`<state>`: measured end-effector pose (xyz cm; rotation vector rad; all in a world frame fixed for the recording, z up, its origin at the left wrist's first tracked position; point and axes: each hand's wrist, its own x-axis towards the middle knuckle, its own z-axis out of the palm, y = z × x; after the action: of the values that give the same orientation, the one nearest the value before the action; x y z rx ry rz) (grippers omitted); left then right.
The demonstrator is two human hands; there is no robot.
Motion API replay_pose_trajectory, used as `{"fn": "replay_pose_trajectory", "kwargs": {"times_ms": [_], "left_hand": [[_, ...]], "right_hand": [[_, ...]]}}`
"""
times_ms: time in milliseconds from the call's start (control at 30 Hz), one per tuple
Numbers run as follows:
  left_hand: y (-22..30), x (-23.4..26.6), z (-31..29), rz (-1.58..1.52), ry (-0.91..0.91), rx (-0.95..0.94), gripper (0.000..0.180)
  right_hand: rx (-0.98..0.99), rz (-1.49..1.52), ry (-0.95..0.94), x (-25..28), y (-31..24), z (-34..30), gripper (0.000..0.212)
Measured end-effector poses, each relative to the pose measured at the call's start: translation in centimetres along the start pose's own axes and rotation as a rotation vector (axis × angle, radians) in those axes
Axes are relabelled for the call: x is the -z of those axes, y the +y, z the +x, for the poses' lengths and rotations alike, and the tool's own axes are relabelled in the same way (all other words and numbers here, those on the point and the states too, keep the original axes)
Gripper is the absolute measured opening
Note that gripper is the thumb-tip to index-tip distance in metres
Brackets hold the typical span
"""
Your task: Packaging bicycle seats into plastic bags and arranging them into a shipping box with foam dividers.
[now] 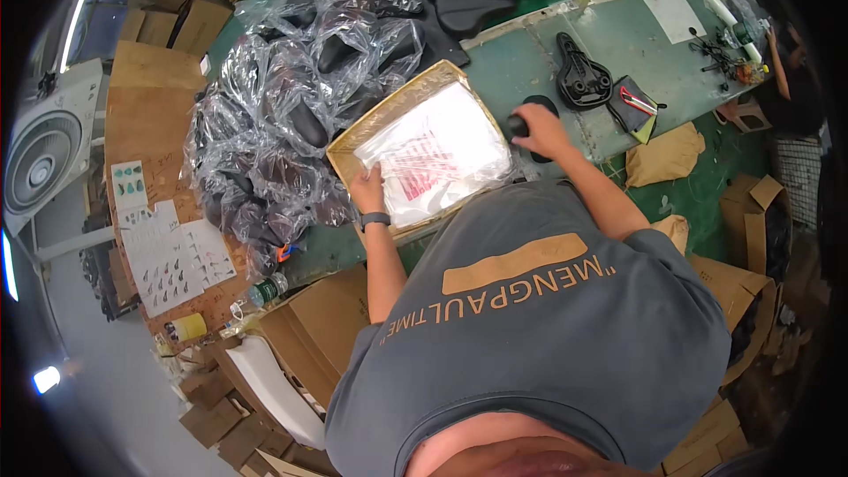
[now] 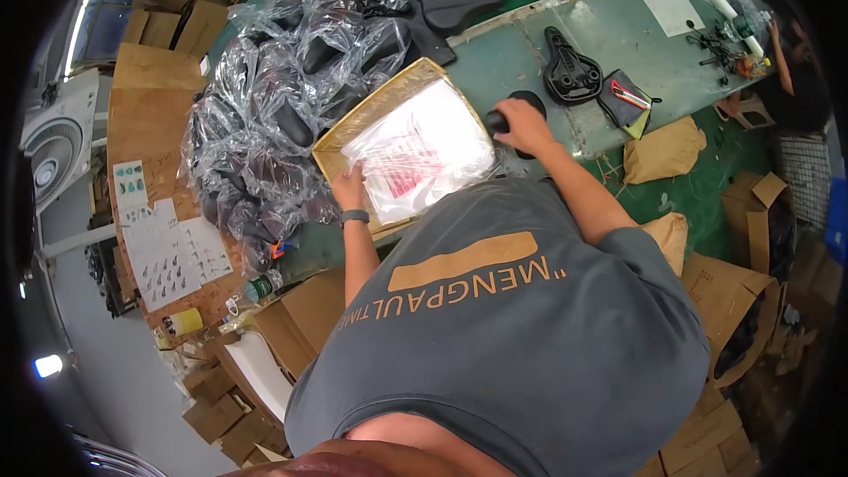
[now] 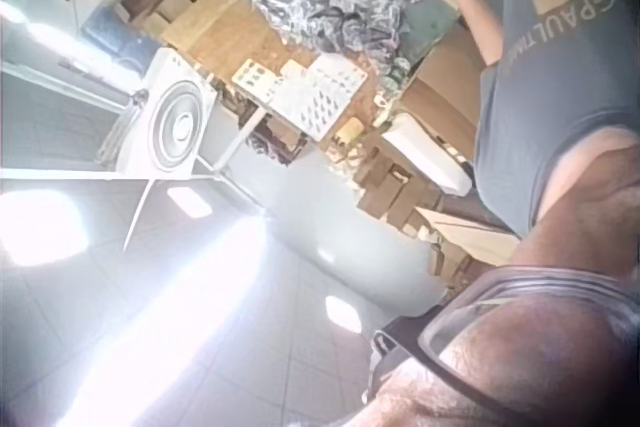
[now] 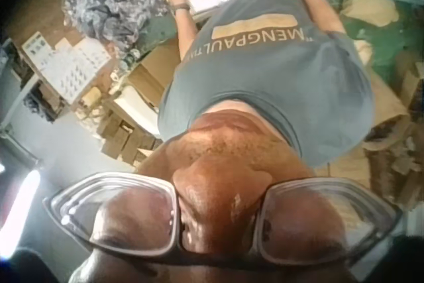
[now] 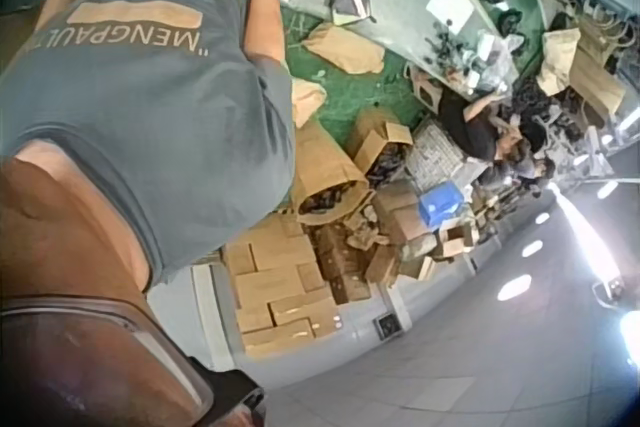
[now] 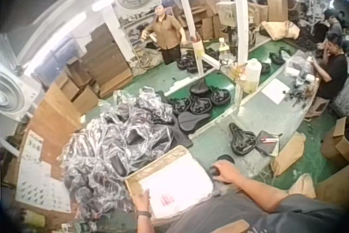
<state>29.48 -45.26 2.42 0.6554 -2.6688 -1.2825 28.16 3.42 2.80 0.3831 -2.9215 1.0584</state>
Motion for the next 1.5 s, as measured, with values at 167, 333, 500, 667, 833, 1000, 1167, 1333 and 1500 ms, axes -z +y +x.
{"fn": "replay_pose_trajectory", "kwargs": {"times_ms": [167,333,500,667,833,1000,1167,1333,1500], "left_hand": [[0.1,3.1,-2.3,-0.003,0.037,0.169,0.039],[4.1,0.4,-4.0,0.624,0.597,-0.553,0.018],[7.3,-5.9,-6.0,0.236,-0.235,-0.566,0.024],[11.0,-15.6,-12.0,0.378,-0.817,-0.461,0.066],[7.0,-19.1,-12.9,0.513,-0.88,-0.469,0.038],[7.7,-15.3,-12.2,0.144,-0.706,-0.471,0.028],[8.4,-11.8,-10.5,-0.005,-0.65,-0.339,0.026],[12.1,-6.7,-12.8,-0.497,-0.51,0.038,0.019],[13.9,-5.9,-15.1,-0.707,-0.453,0.095,0.021]], "right_hand": [[-0.315,0.109,0.281,6.0,1.4,-4.1,0.058],[-0.597,-0.067,0.009,8.5,3.4,-9.4,0.072],[-0.647,-0.211,-0.22,6.2,2.6,-10.2,0.097],[-0.773,-0.188,-0.188,5.2,1.9,-10.9,0.11],[-0.743,-0.131,-0.284,3.3,3.1,-13.4,0.12],[-0.716,0.092,-0.131,1.4,4.3,-15.0,0.114],[-1.026,1.213,-0.248,-1.7,8.4,-15.1,0.061],[-1.063,1.391,-0.206,0.0,5.0,-13.1,0.038],[-0.622,1.711,-0.255,6.7,-5.4,-12.1,0.062]]}}
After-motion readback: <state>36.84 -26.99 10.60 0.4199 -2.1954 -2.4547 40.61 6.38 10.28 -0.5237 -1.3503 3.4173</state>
